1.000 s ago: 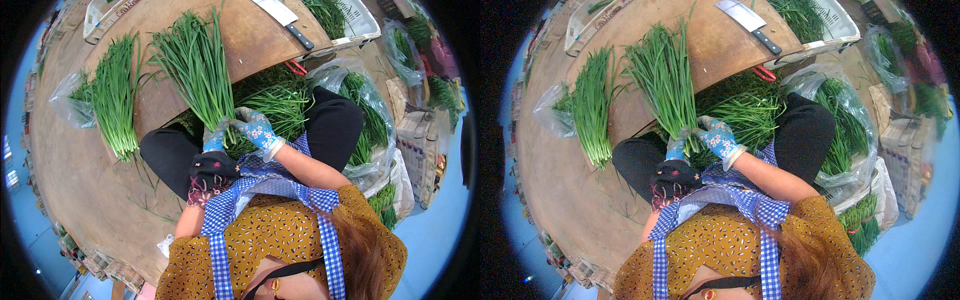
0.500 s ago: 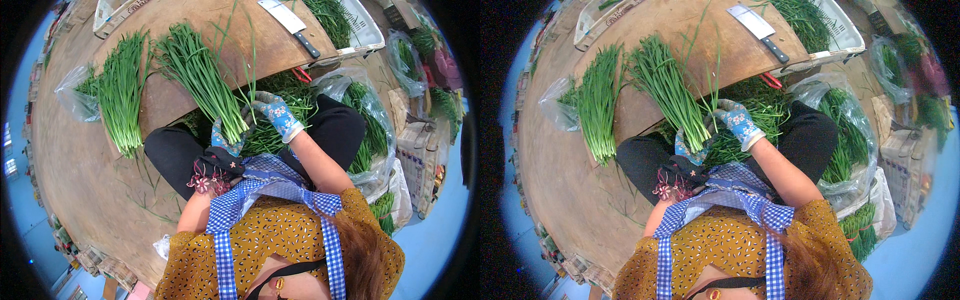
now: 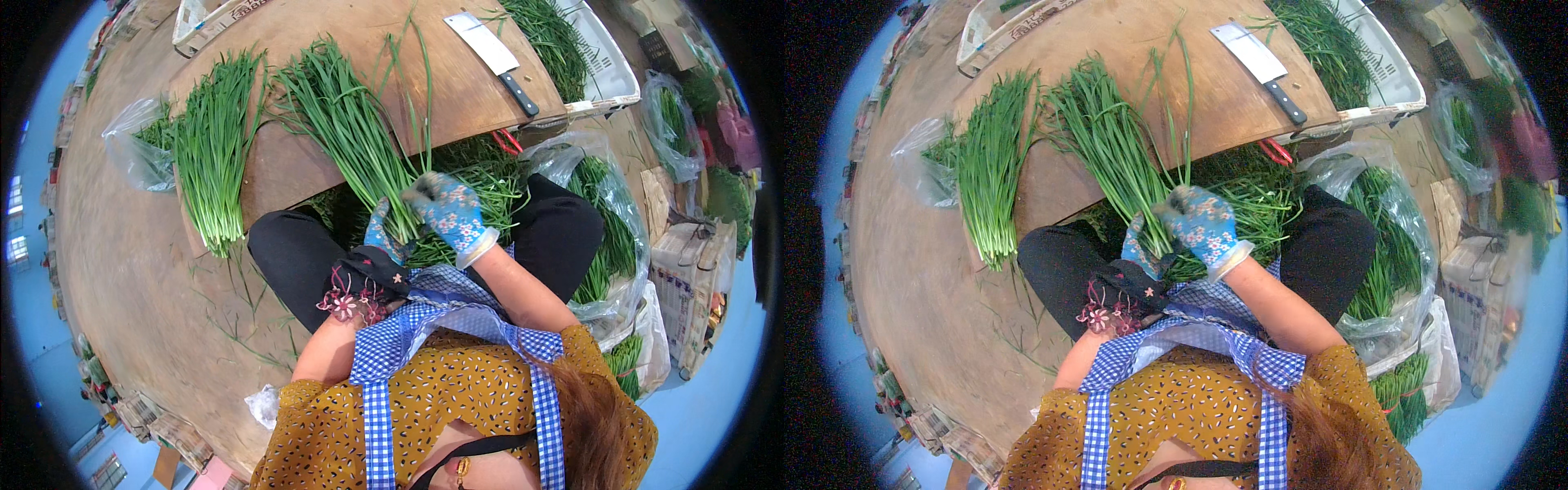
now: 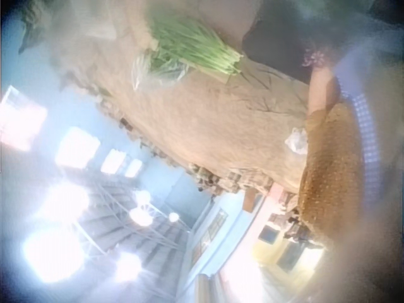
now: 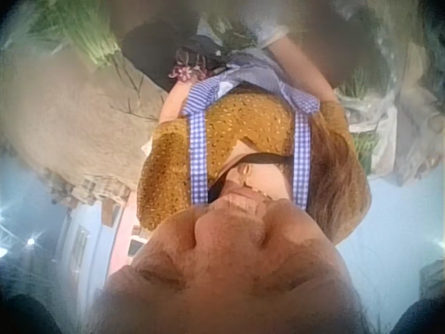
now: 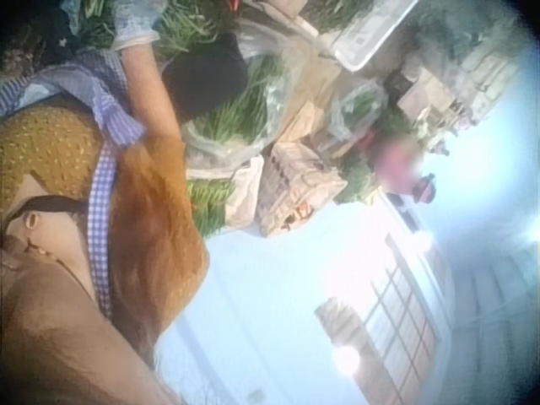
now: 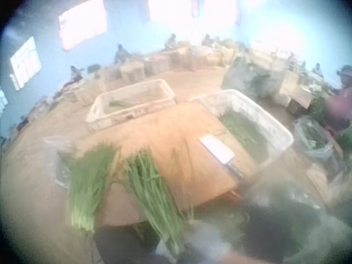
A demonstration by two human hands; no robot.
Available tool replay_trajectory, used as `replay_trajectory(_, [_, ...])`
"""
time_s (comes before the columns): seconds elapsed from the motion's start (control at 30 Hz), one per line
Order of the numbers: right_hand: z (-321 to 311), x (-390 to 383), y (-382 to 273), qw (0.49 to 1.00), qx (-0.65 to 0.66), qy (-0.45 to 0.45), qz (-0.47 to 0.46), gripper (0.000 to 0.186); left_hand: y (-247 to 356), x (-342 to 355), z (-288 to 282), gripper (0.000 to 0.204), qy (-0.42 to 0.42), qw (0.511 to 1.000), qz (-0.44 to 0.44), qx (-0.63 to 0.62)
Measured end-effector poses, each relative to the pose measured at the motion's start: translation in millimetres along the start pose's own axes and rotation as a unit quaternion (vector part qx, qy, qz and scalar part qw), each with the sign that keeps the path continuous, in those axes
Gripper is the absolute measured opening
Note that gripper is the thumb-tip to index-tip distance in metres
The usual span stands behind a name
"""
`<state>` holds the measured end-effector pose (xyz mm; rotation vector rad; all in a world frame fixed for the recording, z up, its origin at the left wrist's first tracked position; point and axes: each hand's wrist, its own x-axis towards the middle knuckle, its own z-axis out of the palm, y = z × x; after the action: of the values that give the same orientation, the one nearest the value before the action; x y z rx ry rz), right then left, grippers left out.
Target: The person gathers green onions, aligns them into neat bundles, and secures them with rubber bands. The person places the finished bundles on a wooden table and repeats the process with additional bunches.
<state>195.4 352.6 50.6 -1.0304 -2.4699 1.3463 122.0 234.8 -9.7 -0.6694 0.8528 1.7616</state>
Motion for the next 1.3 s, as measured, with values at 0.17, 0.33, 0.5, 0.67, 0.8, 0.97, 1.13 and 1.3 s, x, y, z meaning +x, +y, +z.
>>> replay_trajectory(0.17, [9.1,9.7,9.6,0.989,0.095,-0.025,0.109,0.035,-1.0,2.3,-1.6,0.042,0.028,0.999,-0.013,-0.038])
replay_trajectory(0.33, [4.8,15.0,42.3,0.980,0.152,-0.008,0.131,0.024,0.7,-5.3,2.6,0.046,-0.043,0.999,-0.014,-0.023])
replay_trajectory(0.5, [1.3,11.0,43.3,0.967,0.230,0.005,0.106,0.027,2.7,-7.2,7.4,0.047,-0.034,0.999,-0.022,-0.023])
replay_trajectory(0.67, [-15.1,7.2,24.1,0.976,-0.005,0.179,-0.121,0.026,3.5,-3.9,5.8,0.049,-0.034,0.997,-0.051,-0.038])
replay_trajectory(0.8, [-4.6,21.7,5.5,0.977,-0.063,0.139,-0.151,0.022,0.9,-1.7,4.5,0.048,-0.037,0.997,-0.029,-0.056])
replay_trajectory(0.97, [9.1,43.3,5.5,0.992,-0.101,0.024,-0.075,0.022,1.6,-0.9,2.3,0.046,-0.009,0.998,-0.027,-0.050])
replay_trajectory(1.13, [-1.2,39.2,15.1,0.993,0.105,0.035,0.043,0.023,1.8,-2.3,-0.8,0.049,-0.047,0.996,-0.035,-0.060])
replay_trajectory(1.3, [6.6,47.2,7.0,0.990,-0.065,0.086,-0.093,0.022,1.2,-2.1,3.2,0.048,-0.034,0.996,-0.030,-0.072])
